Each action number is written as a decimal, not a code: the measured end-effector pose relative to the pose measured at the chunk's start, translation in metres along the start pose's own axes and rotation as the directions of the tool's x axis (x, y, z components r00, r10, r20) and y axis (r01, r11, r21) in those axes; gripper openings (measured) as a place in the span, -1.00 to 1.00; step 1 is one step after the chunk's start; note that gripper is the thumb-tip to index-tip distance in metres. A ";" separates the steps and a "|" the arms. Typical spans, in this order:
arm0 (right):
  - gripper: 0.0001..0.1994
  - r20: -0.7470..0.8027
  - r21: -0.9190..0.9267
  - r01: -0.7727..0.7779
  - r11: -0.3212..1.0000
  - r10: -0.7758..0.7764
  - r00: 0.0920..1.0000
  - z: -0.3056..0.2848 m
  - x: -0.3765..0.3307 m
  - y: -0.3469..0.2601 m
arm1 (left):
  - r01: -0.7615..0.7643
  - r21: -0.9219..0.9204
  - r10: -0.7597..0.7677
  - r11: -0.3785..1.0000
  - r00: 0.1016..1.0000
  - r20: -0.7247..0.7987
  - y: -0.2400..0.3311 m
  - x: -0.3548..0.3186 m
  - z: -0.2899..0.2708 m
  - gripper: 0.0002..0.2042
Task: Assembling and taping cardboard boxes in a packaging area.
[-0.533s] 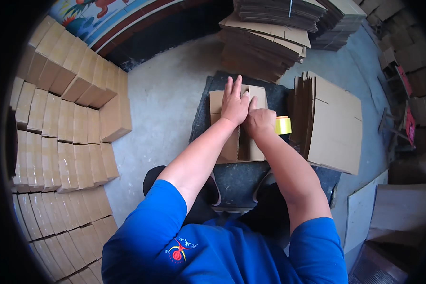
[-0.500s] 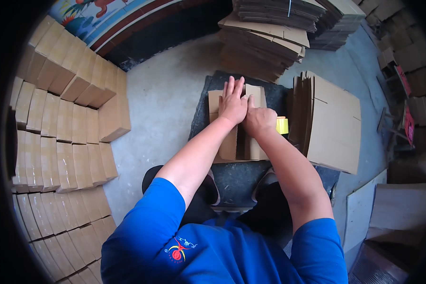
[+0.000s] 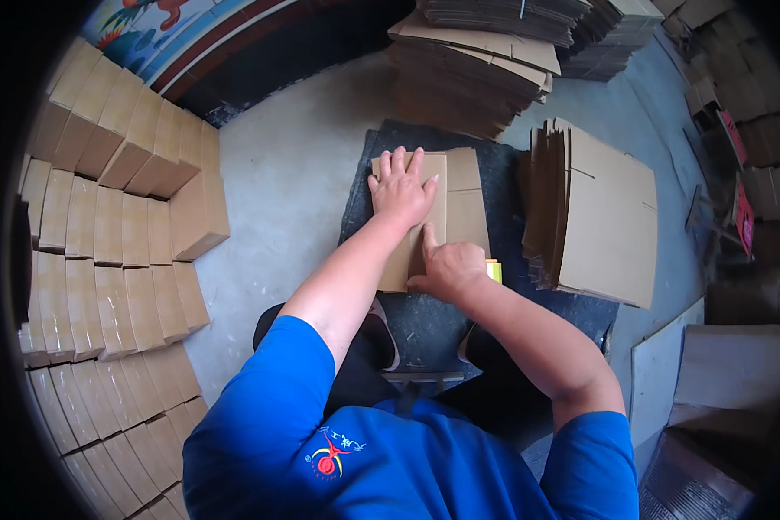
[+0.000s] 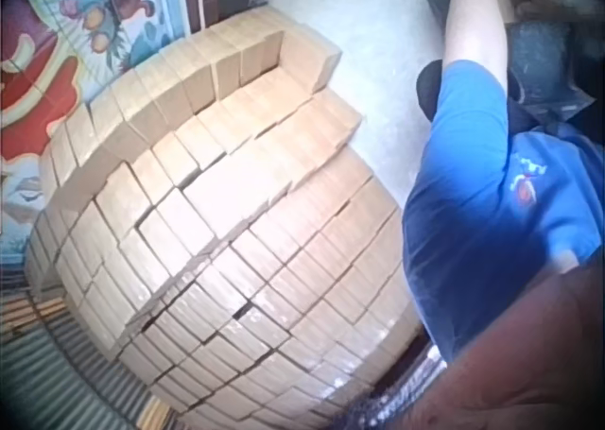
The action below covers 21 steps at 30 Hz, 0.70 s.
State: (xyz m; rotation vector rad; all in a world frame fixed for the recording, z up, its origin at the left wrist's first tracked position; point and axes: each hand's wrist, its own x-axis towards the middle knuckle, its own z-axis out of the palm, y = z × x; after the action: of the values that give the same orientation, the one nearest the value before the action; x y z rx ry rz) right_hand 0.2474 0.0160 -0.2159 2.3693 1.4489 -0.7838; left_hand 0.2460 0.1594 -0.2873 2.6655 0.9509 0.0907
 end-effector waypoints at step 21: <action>0.03 -0.213 0.026 0.090 0.996 -0.082 0.974 0.073 -0.022 0.008 | -0.121 0.069 0.127 0.990 0.987 -0.099 -0.024 0.004 0.010 -0.36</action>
State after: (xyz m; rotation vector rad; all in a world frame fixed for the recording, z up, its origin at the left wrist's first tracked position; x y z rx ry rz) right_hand 0.2244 -0.0387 -0.2641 2.4959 1.6427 -0.5949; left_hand 0.2361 0.1764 -0.3047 2.8010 0.8296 0.2316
